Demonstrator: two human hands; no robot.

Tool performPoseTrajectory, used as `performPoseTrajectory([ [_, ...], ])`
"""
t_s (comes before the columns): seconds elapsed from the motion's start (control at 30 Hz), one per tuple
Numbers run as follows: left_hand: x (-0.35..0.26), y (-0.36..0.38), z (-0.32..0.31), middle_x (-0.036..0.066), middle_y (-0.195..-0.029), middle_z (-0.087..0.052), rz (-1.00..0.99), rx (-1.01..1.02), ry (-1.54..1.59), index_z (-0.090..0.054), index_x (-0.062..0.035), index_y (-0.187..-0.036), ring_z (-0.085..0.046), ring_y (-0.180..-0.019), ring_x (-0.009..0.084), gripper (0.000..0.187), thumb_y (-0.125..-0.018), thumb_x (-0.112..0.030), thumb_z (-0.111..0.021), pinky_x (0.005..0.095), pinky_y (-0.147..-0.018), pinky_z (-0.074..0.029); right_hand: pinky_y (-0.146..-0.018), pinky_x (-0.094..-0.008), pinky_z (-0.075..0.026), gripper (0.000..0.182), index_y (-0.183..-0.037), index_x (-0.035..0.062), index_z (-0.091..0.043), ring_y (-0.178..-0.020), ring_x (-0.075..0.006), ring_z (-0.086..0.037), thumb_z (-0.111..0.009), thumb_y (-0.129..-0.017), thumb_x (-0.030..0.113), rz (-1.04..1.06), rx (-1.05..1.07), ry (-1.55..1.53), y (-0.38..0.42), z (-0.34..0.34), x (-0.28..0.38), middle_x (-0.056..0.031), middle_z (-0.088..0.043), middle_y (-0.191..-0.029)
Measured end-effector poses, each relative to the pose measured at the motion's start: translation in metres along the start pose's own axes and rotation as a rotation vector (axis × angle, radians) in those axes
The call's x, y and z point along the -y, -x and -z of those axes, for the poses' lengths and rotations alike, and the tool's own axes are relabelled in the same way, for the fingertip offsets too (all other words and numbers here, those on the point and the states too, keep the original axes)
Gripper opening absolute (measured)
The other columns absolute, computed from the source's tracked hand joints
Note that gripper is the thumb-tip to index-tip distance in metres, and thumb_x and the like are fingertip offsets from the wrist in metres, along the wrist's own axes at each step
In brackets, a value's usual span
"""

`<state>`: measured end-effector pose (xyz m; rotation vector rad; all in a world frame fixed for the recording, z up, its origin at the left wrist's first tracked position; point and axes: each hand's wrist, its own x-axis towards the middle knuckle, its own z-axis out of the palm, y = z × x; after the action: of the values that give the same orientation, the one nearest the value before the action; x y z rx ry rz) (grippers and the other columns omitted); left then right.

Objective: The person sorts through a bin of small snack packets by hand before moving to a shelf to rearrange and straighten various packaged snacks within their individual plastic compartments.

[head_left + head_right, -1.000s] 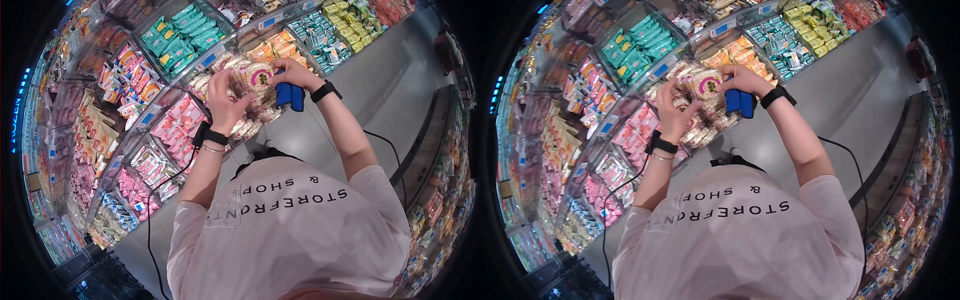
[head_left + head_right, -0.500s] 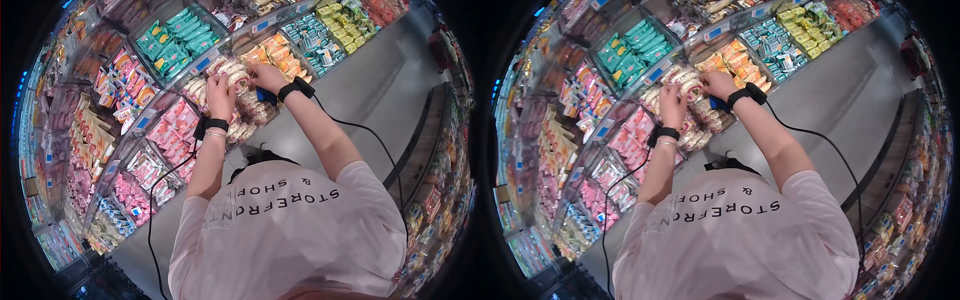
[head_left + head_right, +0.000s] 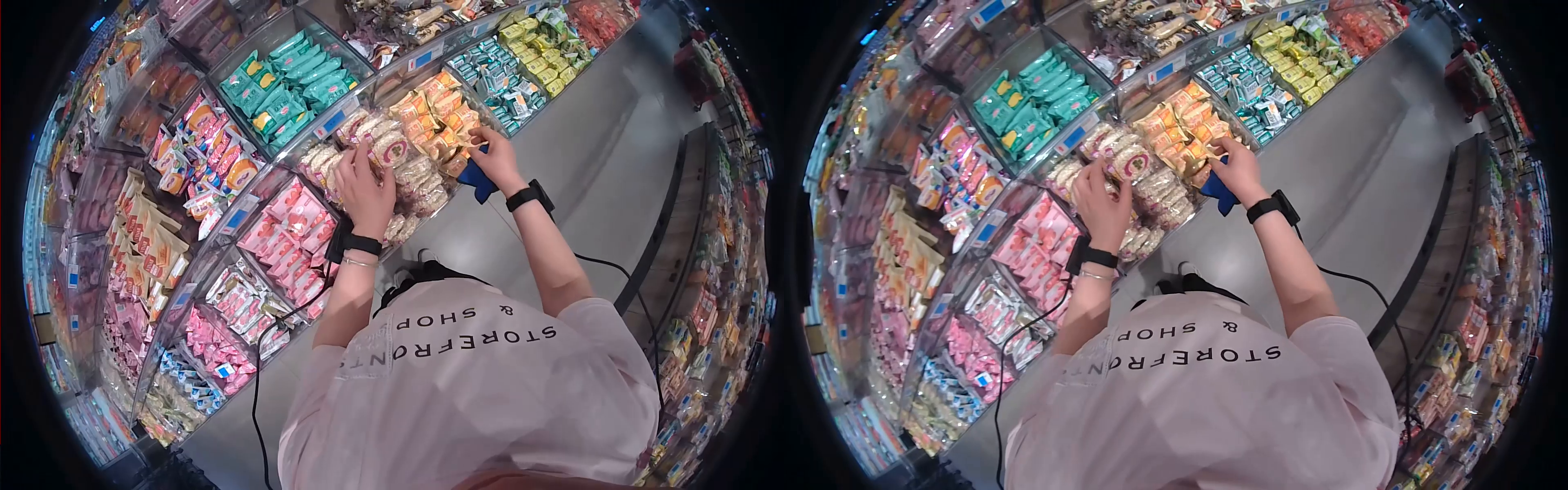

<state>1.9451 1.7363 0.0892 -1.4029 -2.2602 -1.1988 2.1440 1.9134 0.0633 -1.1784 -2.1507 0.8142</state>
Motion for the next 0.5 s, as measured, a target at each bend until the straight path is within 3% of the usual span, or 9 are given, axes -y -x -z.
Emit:
performPoseTrajectory([
  [0.07, -0.003, 0.008, 0.007, 0.015, -0.113, -0.051, -0.008, -0.001, 0.050, -0.052, -0.0046, -0.126, -0.046, -0.109, 0.0336, 0.058, -0.073, -0.015, -0.073, 0.0444, -0.097, -0.036, -0.075, -0.0348, -0.052, 0.030, -0.106, 0.0103, -0.065, -0.084, -0.0252, -0.066, -0.066, -0.076, 0.011, -0.029, -0.033, 0.025, 0.014, 0.005, -0.008, -0.0078, -0.069, -0.092],
  [0.13, -0.007, 0.015, 0.011, 0.017, -0.115, -0.048, -0.003, 0.024, 0.120, -0.051, -0.0057, -0.129, -0.045, -0.110, 0.0352, 0.057, -0.075, -0.014, -0.070, 0.0448, -0.096, -0.037, -0.077, -0.0309, -0.051, 0.028, -0.105, 0.0050, -0.065, -0.083, -0.0203, -0.066, -0.066, -0.077, 0.010, -0.064, -0.050, 0.016, 0.023, 0.007, -0.014, -0.0066, -0.068, -0.086],
  [0.4, -0.022, -0.020, 0.032, 0.016, -0.112, -0.053, -0.001, -0.047, 0.257, -0.053, -0.0021, -0.123, -0.049, -0.106, 0.0342, 0.050, -0.076, -0.009, -0.068, 0.0438, -0.095, -0.038, -0.069, -0.0322, -0.051, 0.026, -0.103, 0.0058, -0.066, -0.074, -0.0211, -0.066, -0.068, -0.077, 0.011, -0.044, -0.005, -0.143, 0.006, 0.008, -0.001, -0.0073, -0.067, -0.078],
  [0.43, -0.027, -0.034, 0.037, 0.014, -0.106, -0.058, -0.083, -0.110, 0.146, -0.055, -0.0019, -0.122, -0.055, -0.098, 0.0279, 0.048, -0.076, -0.003, -0.069, 0.0367, -0.084, -0.045, -0.068, -0.0319, -0.050, 0.027, -0.103, 0.0053, -0.066, -0.072, -0.0207, -0.065, -0.070, -0.077, 0.011, -0.006, -0.010, -0.142, -0.002, 0.008, 0.000, -0.0072, -0.067, -0.077],
  [0.5, -0.034, -0.055, 0.039, 0.014, -0.105, -0.059, -0.078, -0.147, 0.139, -0.055, -0.0015, -0.121, -0.055, -0.097, 0.0272, 0.047, -0.077, -0.003, -0.069, 0.0354, -0.082, -0.046, -0.066, -0.0315, -0.050, 0.026, -0.101, 0.0045, -0.066, -0.071, -0.0212, -0.064, -0.072, -0.076, 0.011, 0.082, -0.026, -0.116, -0.023, 0.010, 0.003, -0.0076, -0.066, -0.076],
])
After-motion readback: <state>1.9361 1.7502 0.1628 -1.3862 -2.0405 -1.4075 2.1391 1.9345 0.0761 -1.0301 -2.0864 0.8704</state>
